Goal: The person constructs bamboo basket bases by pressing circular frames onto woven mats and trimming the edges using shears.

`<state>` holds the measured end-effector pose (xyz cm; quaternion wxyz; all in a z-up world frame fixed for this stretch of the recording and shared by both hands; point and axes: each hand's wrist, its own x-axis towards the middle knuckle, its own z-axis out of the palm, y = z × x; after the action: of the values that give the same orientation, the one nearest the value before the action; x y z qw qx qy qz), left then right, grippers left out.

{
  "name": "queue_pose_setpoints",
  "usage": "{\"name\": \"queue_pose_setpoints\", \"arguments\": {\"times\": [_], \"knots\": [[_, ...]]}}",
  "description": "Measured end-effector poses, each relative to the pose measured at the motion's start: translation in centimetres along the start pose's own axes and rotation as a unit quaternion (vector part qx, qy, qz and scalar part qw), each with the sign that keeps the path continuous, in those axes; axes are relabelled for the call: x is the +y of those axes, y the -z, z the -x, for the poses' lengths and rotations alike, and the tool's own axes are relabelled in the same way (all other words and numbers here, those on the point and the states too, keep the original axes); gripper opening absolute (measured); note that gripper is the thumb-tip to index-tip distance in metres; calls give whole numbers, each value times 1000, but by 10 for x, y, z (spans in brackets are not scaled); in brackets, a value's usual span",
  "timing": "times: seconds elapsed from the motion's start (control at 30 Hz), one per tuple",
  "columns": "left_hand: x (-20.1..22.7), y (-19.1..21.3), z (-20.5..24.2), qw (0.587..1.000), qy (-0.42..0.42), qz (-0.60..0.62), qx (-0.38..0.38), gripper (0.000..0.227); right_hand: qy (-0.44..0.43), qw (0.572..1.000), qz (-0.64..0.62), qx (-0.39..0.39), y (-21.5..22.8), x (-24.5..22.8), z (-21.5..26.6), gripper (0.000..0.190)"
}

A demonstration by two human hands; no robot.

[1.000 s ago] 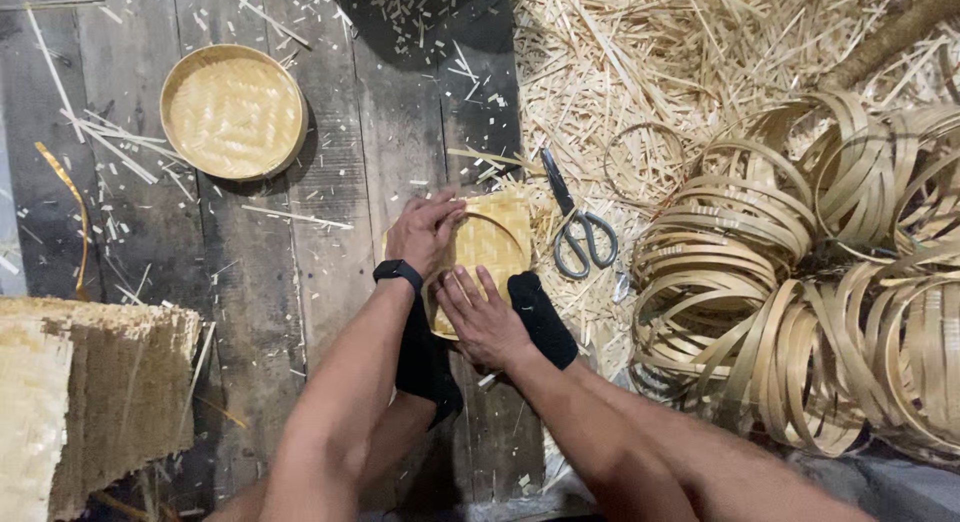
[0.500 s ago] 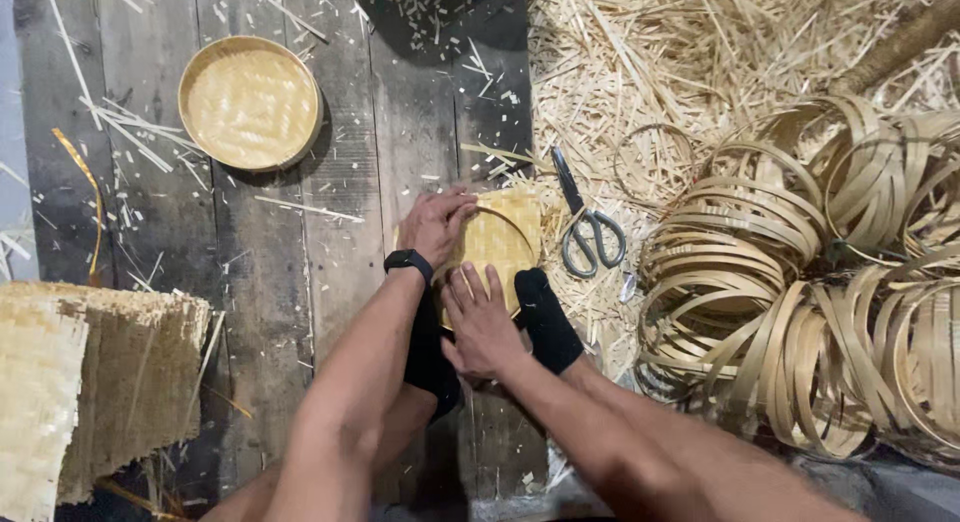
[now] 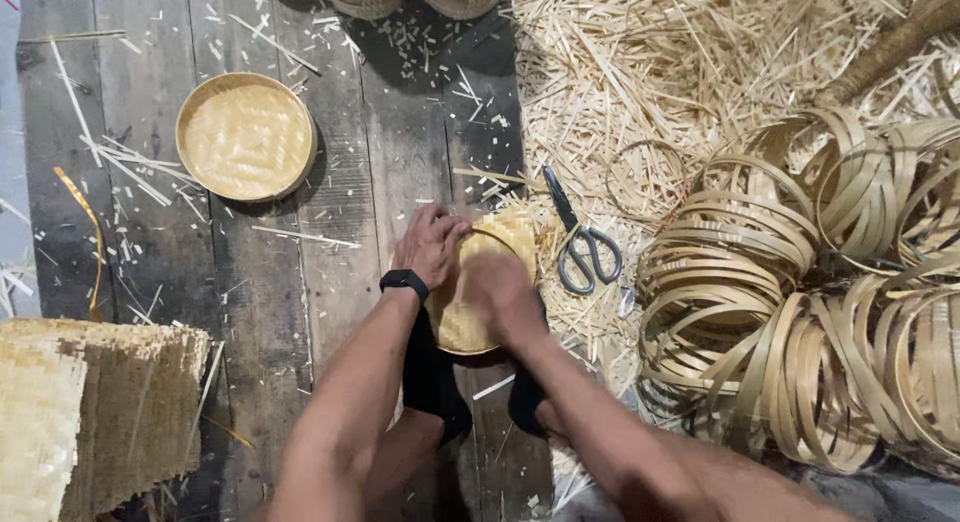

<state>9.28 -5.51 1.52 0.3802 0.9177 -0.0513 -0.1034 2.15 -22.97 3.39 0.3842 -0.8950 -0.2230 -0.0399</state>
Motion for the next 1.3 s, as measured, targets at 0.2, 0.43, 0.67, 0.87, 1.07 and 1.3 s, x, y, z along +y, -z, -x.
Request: {"name": "queue_pose_setpoints", "arguments": {"times": [0.2,0.43,0.67,0.87,1.07,1.3], "knots": [[3,7,-11,991,97,64,-61,33,-201,978,-57,11,1,51,-40,17],[-11,-9,-24,970,213,83,-81,36,-272,954,-125,9,0,58,-41,19],[-41,-24,-40,973,172,114,-106,40,-268,961,-70,8,8,44,-45,29],[-52,-30,-40,973,164,136,-83,36,-382,916,-30,-116,0,41,-50,46],[-51,-37,-37,970,168,152,-92,34,-320,939,-82,-101,-7,69,-47,56],[-52,-36,-40,943,223,221,-108,31,-403,890,-86,-195,3,60,-58,56]]}}
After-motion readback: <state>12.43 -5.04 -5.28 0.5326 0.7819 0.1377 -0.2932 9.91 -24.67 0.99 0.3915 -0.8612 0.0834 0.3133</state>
